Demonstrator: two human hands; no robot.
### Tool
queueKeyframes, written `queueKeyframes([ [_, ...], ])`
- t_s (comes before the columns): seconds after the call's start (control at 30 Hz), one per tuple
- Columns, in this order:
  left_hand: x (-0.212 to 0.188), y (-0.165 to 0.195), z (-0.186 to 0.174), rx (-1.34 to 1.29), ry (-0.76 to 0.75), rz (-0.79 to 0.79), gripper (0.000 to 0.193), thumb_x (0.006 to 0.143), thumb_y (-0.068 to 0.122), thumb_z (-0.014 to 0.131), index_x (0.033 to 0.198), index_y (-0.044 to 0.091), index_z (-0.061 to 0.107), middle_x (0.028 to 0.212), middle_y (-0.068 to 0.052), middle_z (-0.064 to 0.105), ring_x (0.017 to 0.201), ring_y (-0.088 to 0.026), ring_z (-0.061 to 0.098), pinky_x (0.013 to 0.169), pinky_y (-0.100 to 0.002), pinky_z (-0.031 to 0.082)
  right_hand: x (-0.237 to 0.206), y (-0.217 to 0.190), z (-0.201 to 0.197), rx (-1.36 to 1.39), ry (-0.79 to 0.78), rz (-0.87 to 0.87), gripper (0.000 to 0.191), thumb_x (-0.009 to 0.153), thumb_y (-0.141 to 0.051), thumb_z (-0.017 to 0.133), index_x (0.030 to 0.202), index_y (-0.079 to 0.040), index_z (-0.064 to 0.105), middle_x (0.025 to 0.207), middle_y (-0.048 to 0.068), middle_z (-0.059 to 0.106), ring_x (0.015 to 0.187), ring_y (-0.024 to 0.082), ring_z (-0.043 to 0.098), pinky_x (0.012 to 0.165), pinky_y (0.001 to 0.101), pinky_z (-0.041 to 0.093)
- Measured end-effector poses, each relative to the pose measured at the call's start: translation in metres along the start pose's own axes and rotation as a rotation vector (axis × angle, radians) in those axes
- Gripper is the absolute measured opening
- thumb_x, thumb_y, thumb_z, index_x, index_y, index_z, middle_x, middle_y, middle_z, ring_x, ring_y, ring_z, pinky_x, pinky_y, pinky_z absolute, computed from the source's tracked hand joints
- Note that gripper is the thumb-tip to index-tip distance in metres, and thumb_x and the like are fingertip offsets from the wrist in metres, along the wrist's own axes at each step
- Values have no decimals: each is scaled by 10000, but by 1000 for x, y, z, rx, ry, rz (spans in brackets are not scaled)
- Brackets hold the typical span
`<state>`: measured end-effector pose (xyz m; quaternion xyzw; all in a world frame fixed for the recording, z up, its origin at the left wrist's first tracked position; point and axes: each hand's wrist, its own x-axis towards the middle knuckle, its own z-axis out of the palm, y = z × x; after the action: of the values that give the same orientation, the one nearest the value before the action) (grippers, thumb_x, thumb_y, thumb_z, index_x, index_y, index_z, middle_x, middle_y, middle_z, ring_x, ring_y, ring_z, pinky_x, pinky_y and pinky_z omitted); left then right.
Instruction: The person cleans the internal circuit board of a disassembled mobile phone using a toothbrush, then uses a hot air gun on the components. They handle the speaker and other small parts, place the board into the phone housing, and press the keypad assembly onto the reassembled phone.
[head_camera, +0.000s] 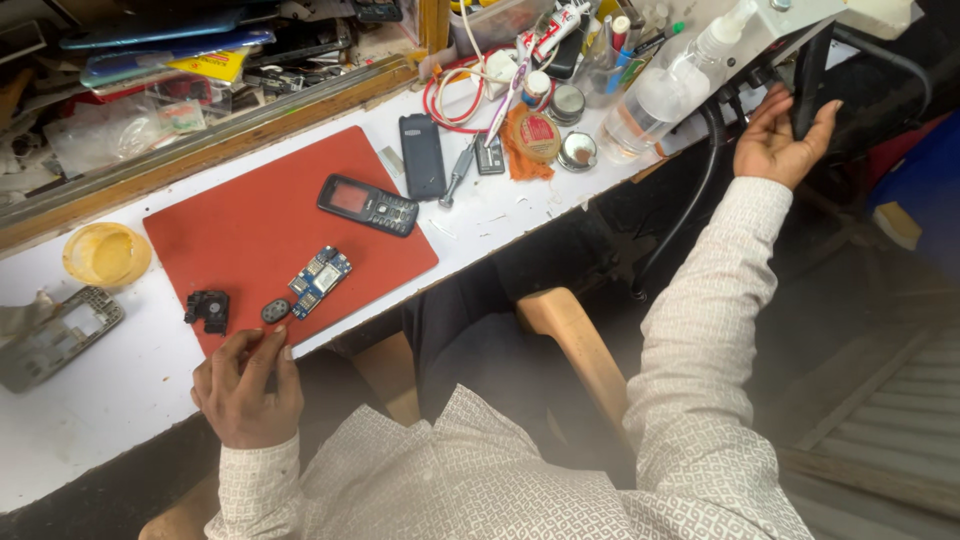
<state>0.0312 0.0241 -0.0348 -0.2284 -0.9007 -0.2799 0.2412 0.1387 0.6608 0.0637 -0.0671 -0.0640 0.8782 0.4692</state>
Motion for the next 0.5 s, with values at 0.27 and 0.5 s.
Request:
queueKeyframes([
  [0.27,-1,1,-2,20,-28,-24,264,900,148,790,1160,197,792,1190,11,666,1029,-202,586,997,-363,455,27,16,35,-21,-155,-161,699,680,-246,929,1148,134,576,1035,250,677,879,290,723,749,294,645],
  [0.5,2,2,-2,12,-20,-16,268,884,134,802,1146,193,795,1190,6,667,1010,-207,584,965,-361,454,42,-12,44,-76,-340,-147,568,800,-285,845,1166,75,603,1113,248,701,933,261,721,756,249,623],
])
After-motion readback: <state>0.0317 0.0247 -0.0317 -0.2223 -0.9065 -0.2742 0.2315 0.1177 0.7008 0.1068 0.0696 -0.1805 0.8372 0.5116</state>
